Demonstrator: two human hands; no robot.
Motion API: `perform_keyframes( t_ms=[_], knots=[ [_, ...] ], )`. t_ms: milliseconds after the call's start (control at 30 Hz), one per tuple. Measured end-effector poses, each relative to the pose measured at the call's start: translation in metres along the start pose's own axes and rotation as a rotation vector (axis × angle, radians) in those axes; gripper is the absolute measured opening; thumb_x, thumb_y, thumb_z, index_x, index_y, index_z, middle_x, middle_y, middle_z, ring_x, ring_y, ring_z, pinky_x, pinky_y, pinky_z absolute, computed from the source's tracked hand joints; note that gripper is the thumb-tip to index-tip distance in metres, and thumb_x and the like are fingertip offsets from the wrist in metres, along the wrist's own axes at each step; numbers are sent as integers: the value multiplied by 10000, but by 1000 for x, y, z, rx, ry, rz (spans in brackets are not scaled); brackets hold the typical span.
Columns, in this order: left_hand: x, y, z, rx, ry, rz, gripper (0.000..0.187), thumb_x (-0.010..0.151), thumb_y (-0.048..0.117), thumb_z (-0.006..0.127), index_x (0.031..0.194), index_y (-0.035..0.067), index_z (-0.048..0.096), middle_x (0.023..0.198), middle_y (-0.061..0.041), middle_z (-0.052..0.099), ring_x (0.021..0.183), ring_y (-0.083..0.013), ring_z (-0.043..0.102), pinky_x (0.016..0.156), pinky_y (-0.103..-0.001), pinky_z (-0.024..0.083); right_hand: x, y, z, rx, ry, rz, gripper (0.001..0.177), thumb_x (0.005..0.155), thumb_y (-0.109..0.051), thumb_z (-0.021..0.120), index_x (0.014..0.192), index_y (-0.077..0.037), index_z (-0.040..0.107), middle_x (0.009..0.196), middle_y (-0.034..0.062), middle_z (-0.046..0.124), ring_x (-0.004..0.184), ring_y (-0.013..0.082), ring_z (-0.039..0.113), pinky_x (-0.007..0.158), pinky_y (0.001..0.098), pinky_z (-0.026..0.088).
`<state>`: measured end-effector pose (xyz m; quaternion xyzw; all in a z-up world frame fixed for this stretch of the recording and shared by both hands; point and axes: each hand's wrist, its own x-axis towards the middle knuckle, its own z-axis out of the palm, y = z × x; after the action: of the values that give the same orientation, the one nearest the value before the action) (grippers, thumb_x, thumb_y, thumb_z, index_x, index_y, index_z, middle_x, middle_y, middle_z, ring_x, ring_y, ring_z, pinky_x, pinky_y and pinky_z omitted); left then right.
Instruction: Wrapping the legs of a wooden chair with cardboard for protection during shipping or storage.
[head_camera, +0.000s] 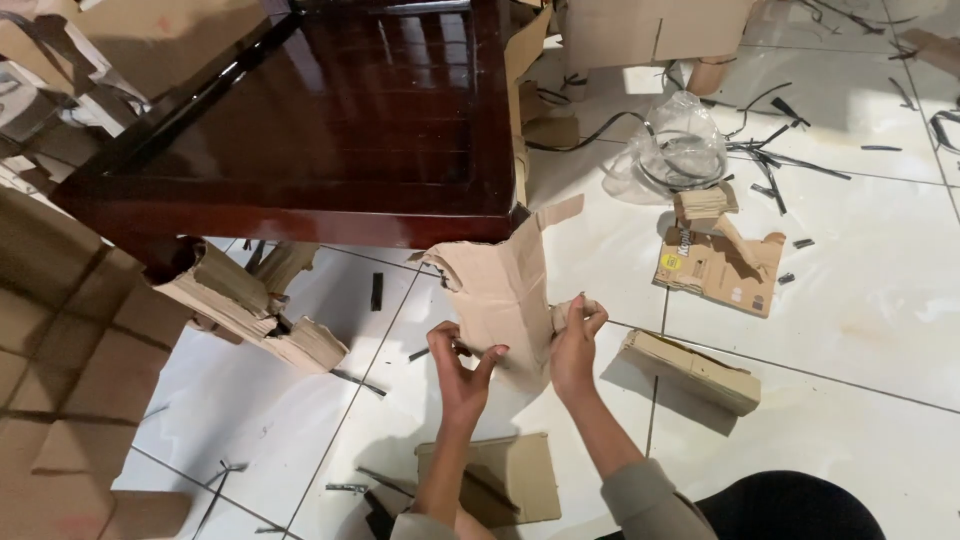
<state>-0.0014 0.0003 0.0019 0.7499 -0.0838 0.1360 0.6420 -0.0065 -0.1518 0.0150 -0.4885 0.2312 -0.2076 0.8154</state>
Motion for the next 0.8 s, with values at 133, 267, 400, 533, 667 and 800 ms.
perform_keyframes(
  t_ms=[133,267,400,533,667,800],
  knots=[
    [-4,23,-5,18,-34,114,563,781,242,903,1063,118,432,1132,-27,426,1003,-194,481,878,-348,467,-6,0,11,102,53,-12,569,1078,-610,331,1487,-252,161,1444,191,319,1333,318,455,1206,509,290],
    [2,6,-4,-10,-18,100,584,789,288,890,1064,99,411,1156,-50,466,998,-202,502,865,-360,468,-16,-1,6,34,-22,-34,625,1084,-570,288,1588,-266,77,1571,296,256,1487,434,323,1240,565,178],
    [6,10,-9,-12,-87,111,558,818,275,856,1100,100,407,1112,-57,494,945,-214,523,925,-390,469,4,58,-56,-326,-258,-105,678,1071,-526,312,1558,-56,290,1365,309,527,1328,418,501,1166,552,340],
    [11,8,-7,-6,-89,143,550,853,268,814,1164,91,397,1054,-46,468,934,-206,515,965,-422,469,21,97,-99,-608,-462,-16,713,838,-587,791,1301,-69,625,1159,139,689,1131,260,655,1042,481,514],
    [8,8,-6,14,-82,154,603,835,256,837,1200,96,385,1098,-67,471,954,-244,538,1002,-446,468,13,103,-101,-585,-553,24,610,776,-262,933,1293,-69,674,1155,120,732,1079,267,674,981,492,529],
    [1,9,-5,-45,-106,118,654,898,250,774,1371,64,363,1273,-117,449,1104,-286,529,1044,-469,467,8,84,-92,-489,-565,139,648,866,-232,823,1427,-6,592,1329,213,661,1263,334,598,1101,532,433]
  ],
)
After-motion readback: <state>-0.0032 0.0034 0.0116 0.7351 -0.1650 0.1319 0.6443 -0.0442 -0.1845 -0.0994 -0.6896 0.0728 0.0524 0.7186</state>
